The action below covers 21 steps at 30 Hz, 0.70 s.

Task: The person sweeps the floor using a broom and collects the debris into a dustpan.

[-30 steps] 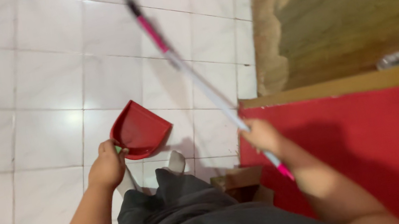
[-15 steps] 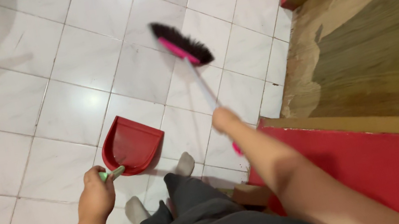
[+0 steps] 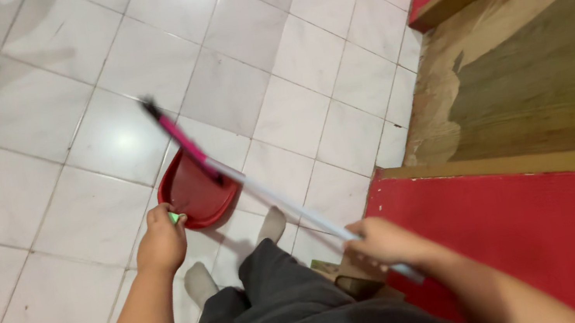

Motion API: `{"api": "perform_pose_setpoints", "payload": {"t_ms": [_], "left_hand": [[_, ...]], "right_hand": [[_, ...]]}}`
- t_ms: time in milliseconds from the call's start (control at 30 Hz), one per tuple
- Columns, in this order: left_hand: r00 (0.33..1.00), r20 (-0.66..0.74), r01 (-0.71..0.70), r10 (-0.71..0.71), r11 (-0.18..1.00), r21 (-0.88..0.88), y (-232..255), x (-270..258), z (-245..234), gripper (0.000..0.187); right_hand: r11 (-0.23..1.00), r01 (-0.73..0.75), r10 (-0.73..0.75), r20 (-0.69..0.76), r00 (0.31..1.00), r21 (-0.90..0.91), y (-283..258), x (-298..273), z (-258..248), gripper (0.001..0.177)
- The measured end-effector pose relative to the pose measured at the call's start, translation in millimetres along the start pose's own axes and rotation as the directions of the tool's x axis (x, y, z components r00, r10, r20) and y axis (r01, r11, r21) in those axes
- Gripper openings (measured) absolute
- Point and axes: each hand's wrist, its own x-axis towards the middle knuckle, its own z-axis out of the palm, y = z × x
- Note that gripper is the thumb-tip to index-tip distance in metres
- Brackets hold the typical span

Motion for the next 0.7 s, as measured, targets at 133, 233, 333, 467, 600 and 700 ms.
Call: {"api": "perform_pose_setpoints", "payload": {"t_ms": [133,233,333,467,600,700], "left_hand": [[1.000,-0.019,0.004,-0.004,1.000,-0.005,-32.5,-30.0,-21.6,0.038],[0.999,-0.009,-0.050,0.050,0.999,-0.002,-61.3,-46.2,-44.7,0.041],[0.994,0.037,-0.107,0.106,0.993,0.046,-76.8,-53.2,-67.2,0.041],[0.979,0.156,-0.152,0.134,0.982,0.113,-83.0,-53.9,-74.5,0.039],[0.949,0.275,-0.201,0.152,0.967,0.159,-84.6,-42.7,-60.2,0.037],[0.919,0.314,-0.317,0.240,0.922,0.221,-84.8,-32.8,-45.6,0.043]], "right_hand": [[0.997,-0.018,0.003,-0.216,0.976,-0.069,-0.9,20.6,-4.0,0.037],[0.993,0.000,-0.040,-0.343,0.938,-0.116,10.9,52.1,2.2,0.035],[0.991,-0.080,0.021,-0.464,0.885,-0.106,30.4,84.7,10.2,0.034],[0.947,-0.262,0.135,-0.507,0.852,-0.188,85.7,146.1,25.0,0.038],[0.948,-0.268,0.147,-0.510,0.847,-0.173,135.3,194.5,89.2,0.032],[0.954,-0.276,0.218,-0.357,0.908,-0.119,130.2,171.0,173.3,0.032]]}}
